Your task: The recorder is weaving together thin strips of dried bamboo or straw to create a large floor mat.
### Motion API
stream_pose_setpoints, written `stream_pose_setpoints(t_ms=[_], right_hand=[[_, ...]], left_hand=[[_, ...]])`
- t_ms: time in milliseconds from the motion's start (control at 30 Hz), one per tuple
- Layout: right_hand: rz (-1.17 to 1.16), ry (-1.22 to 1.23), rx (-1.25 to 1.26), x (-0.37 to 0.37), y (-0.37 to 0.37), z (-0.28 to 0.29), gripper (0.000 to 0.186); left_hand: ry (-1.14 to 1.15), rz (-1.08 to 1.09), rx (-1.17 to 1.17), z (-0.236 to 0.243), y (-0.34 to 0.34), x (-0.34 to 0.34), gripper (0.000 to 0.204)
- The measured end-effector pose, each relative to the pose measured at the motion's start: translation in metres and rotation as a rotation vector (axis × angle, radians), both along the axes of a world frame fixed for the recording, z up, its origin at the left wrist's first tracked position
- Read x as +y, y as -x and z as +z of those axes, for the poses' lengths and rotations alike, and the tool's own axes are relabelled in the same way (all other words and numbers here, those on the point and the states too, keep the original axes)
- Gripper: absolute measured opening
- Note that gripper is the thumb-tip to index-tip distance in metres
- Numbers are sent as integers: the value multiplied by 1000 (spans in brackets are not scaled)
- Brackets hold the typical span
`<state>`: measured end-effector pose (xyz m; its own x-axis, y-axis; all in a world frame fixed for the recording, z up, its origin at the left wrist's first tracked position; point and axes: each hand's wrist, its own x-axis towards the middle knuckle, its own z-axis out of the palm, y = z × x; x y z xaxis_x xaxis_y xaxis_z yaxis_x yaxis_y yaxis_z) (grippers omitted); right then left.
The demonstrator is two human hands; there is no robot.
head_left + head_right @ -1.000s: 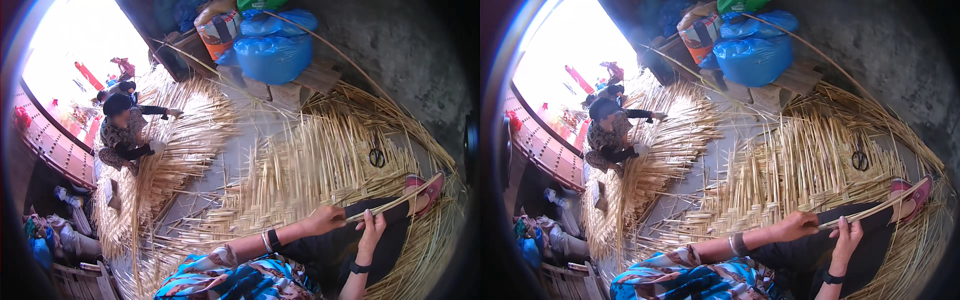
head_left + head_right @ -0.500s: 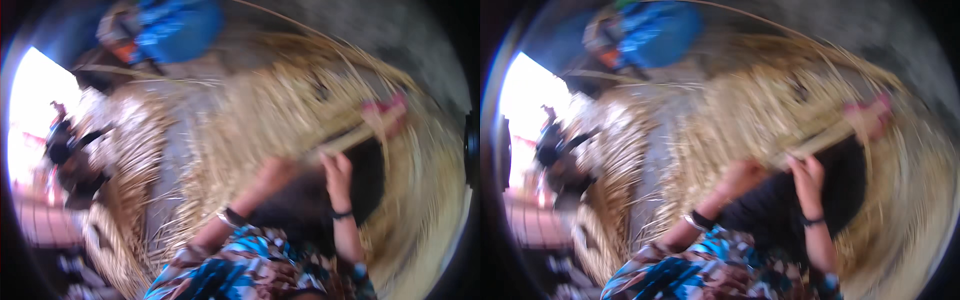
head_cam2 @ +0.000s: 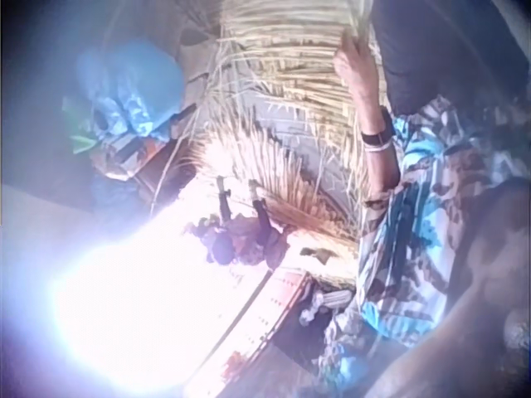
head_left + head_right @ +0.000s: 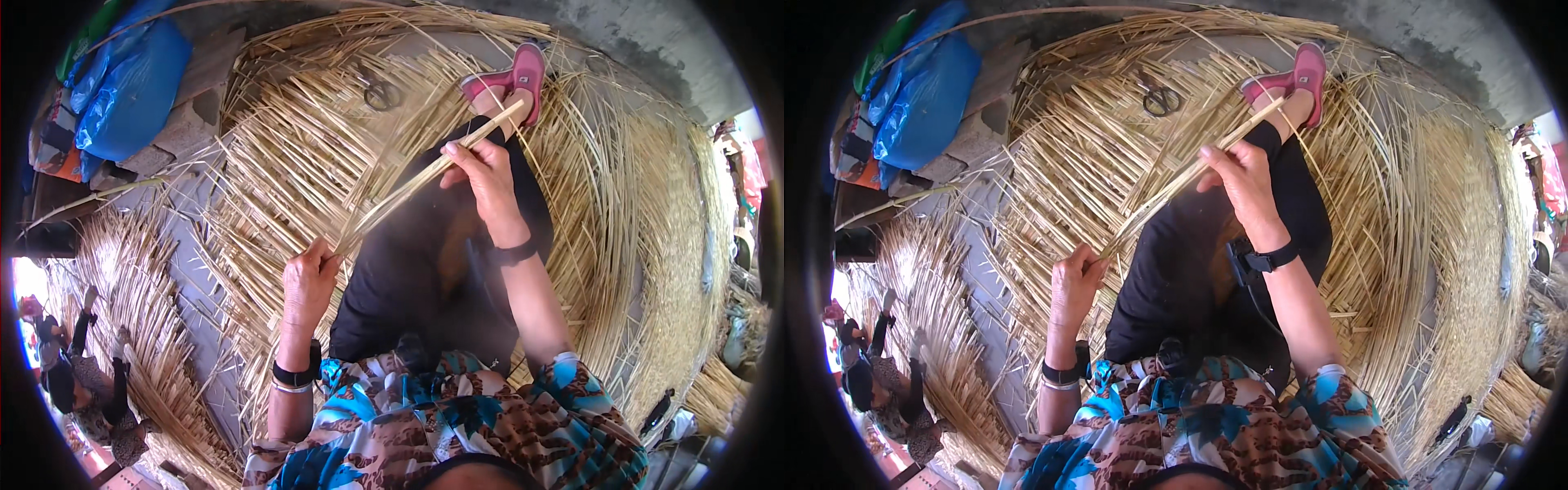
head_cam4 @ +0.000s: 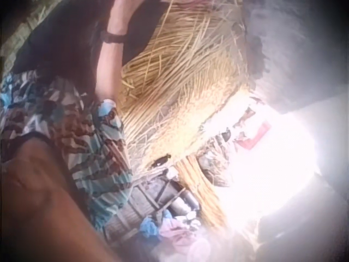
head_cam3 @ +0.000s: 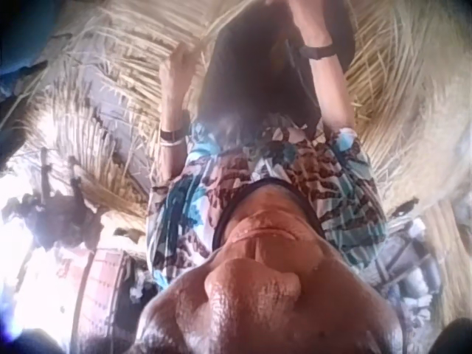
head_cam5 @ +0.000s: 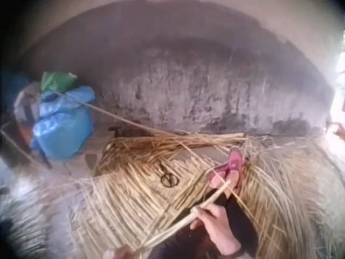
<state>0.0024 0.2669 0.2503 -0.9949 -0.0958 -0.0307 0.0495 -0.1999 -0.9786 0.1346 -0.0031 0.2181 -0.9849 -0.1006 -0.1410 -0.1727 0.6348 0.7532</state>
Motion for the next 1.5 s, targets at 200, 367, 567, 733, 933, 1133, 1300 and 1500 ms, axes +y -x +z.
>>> stream_pose_setpoints(t_ms=[200,367,567,733,933,1133,1300,1500], right_hand=[[-200,-830,559,-30,6,-7,14],[-193,-639,478,-64,30,9,24],[146,-523,515,-131,84,-7,32],[605,-895,276,-200,98,-86,54],[726,-1149,139,-232,88,-154,55],[467,-1232,559,-240,75,-170,36],[439,-1188,718,-248,77,-178,34],[588,-1265,538,-261,74,-176,39]], left_hand=[[-141,-8,-1,16,-6,-13,13],[-446,-35,-50,11,5,-56,13],[15,335,35,-13,6,-97,13],[-12,674,280,-46,16,-132,15],[-226,857,375,-88,11,-139,16],[-253,908,422,-107,16,-138,18],[-388,980,492,-115,25,-141,21],[-576,997,464,-118,21,-135,20]])
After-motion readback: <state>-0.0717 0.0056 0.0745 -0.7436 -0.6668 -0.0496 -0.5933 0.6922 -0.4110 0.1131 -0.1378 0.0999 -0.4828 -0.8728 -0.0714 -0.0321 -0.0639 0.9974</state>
